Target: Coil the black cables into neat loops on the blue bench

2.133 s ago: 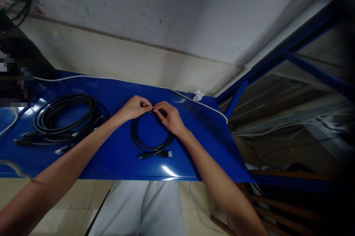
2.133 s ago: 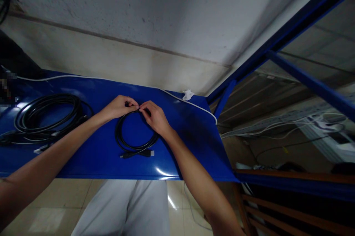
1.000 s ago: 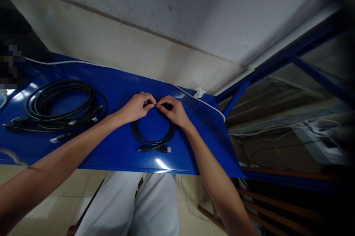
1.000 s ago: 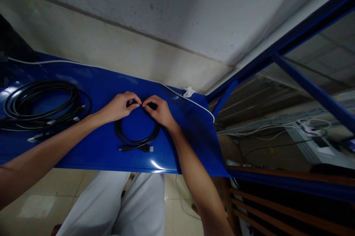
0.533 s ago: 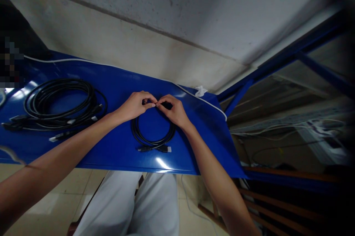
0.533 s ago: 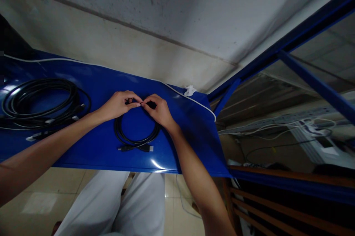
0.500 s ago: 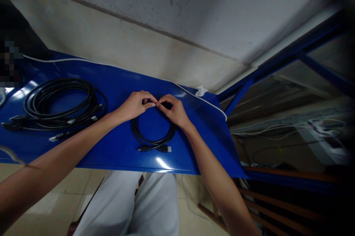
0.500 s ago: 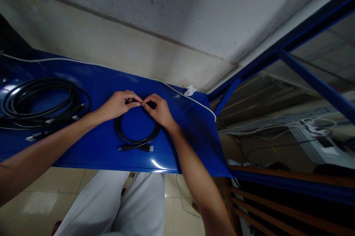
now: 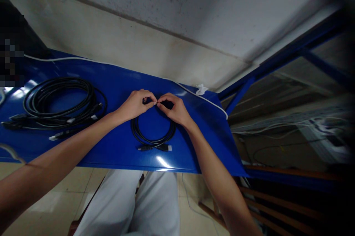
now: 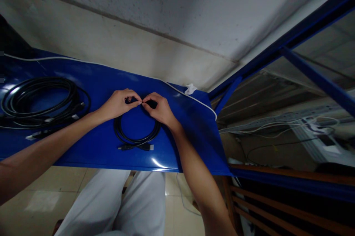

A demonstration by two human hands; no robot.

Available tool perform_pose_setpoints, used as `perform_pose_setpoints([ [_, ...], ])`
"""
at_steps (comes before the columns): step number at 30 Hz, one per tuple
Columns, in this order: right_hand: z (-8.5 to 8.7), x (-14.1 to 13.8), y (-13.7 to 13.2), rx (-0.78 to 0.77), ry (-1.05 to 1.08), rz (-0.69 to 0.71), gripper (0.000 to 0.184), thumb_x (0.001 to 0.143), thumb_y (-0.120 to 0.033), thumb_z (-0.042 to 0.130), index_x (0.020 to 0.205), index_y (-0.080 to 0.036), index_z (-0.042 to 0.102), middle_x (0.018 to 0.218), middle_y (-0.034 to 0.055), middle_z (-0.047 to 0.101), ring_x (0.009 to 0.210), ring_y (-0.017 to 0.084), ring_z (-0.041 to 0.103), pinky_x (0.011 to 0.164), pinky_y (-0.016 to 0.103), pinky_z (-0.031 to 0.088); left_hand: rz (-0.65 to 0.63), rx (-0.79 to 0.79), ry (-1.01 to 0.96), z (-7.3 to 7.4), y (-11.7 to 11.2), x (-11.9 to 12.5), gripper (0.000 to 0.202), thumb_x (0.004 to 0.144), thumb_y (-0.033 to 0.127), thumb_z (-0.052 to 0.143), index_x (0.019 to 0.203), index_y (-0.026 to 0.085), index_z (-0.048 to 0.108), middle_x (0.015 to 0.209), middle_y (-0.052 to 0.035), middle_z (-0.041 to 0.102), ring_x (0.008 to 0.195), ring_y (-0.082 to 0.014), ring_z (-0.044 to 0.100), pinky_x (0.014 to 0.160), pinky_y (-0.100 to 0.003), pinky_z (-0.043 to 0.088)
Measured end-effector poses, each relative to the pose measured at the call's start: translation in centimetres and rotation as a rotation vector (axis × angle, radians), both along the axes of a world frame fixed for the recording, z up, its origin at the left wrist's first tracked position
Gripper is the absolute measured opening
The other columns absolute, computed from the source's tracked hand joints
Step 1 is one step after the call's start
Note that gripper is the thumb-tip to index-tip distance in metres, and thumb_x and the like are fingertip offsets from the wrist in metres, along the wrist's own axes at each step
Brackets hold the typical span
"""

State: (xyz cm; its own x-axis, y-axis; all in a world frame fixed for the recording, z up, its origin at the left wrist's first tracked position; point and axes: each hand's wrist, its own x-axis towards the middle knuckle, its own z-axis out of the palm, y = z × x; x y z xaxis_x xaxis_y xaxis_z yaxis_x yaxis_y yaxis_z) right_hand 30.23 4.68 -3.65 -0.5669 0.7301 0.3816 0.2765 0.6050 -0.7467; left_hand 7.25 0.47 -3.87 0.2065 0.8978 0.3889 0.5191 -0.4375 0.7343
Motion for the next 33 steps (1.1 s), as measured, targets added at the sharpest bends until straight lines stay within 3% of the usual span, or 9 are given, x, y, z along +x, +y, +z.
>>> perform_pose_setpoints([
  [11, -0.07, -0.15, 0.04, -0.008, 0.013, -0.021, 0.010, 0.100, -0.030, 0.073, 0.095, -0.025, 0.079, 0.101, 0.0051, 0.080, 0.098, 0.023, 0.074, 0.097, 0.041, 0.056, -0.055, 0.080, 0.087, 0.28, -0.22, 0.13, 0.007, 0.096, 0.015, 0.072, 0.097, 0.021, 0.075, 0.086, 0.0000, 0.071, 0.081, -0.0176, 0.061, 0.086, -0.033, 0.048],
  [17, 0.00, -0.40, -0.11, -0.022, -0.006, -0.062, 0.008, 0.097, -0.027, 0.071, 0.091, -0.024, 0.076, 0.097, 0.0041, 0.078, 0.094, 0.022, 0.073, 0.094, 0.040, 0.055, -0.107, 0.107, 0.130, 0.10, -0.05, 0.09, 0.007, 0.098, 0.015, 0.066, 0.097, 0.021, 0.070, 0.100, -0.0038, 0.077, 0.084, -0.0189, 0.063, 0.101, -0.040, 0.050],
  [21, -0.30, -0.43, 0.02, -0.002, -0.027, -0.115, 0.006, 0.096, -0.029, 0.074, 0.093, -0.024, 0.076, 0.098, 0.0049, 0.078, 0.095, 0.023, 0.072, 0.093, 0.040, 0.055, -0.095, 0.123, 0.128, -0.11, 0.14, -0.05, 0.006, 0.100, 0.018, 0.068, 0.097, 0.020, 0.073, 0.099, -0.0049, 0.078, 0.082, -0.0186, 0.063, 0.101, -0.041, 0.051],
  [29, -0.52, -0.46, -0.05, 0.003, 0.010, -0.106, 0.009, 0.097, -0.022, 0.072, 0.092, -0.024, 0.079, 0.100, 0.0054, 0.080, 0.099, 0.024, 0.074, 0.099, 0.042, 0.055, -0.143, 0.155, 0.078, -0.34, 0.18, -0.27, 0.015, 0.102, 0.019, 0.069, 0.096, 0.021, 0.082, 0.109, -0.0080, 0.082, 0.100, -0.0216, 0.075, 0.114, -0.047, 0.049],
  [33, -0.53, -0.55, -0.12, -0.004, -0.004, -0.121, 0.010, 0.098, -0.022, 0.071, 0.093, -0.024, 0.079, 0.102, 0.0060, 0.080, 0.101, 0.024, 0.074, 0.101, 0.043, 0.056, -0.154, 0.188, 0.135, -0.55, 0.28, -0.45, 0.021, 0.104, 0.019, 0.066, 0.097, 0.022, 0.086, 0.113, -0.0092, 0.081, 0.102, -0.0226, 0.074, 0.110, -0.047, 0.053],
])
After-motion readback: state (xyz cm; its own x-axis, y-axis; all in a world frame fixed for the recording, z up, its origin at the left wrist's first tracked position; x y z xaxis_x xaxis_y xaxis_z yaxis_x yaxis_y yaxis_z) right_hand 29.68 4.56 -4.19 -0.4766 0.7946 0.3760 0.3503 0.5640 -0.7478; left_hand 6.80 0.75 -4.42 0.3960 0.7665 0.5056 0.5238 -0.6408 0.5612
